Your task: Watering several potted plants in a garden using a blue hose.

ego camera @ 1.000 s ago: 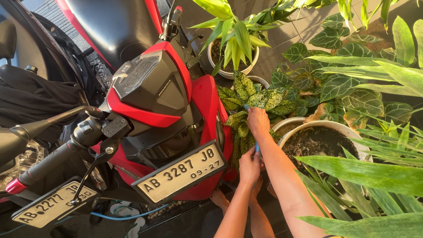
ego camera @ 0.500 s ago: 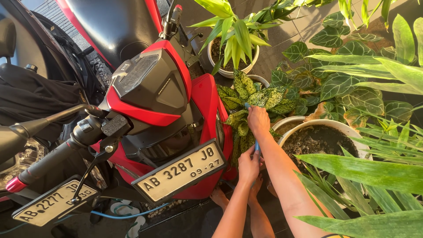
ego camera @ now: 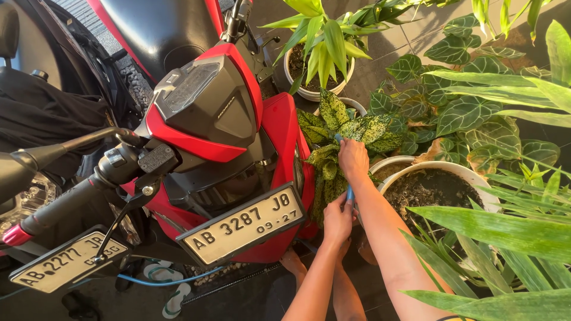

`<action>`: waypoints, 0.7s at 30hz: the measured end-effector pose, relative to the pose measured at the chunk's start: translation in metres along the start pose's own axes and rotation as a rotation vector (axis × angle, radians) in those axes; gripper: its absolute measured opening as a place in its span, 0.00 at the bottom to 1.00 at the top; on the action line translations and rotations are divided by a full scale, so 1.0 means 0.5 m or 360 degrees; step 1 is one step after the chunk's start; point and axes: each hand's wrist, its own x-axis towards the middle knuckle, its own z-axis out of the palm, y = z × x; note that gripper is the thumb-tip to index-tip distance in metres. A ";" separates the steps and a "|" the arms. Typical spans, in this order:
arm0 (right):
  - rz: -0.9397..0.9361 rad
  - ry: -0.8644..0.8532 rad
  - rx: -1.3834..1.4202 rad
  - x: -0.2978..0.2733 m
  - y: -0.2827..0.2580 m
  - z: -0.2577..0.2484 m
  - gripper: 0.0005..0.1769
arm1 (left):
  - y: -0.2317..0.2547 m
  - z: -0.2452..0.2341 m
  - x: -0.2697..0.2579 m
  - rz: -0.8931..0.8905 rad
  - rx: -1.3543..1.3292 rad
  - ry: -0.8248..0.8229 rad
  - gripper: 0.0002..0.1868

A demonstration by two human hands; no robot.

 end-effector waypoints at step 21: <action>-0.0101 0.0026 -0.0016 0.000 0.009 0.011 0.15 | 0.006 0.000 -0.006 -0.0059 0.0046 0.0039 0.19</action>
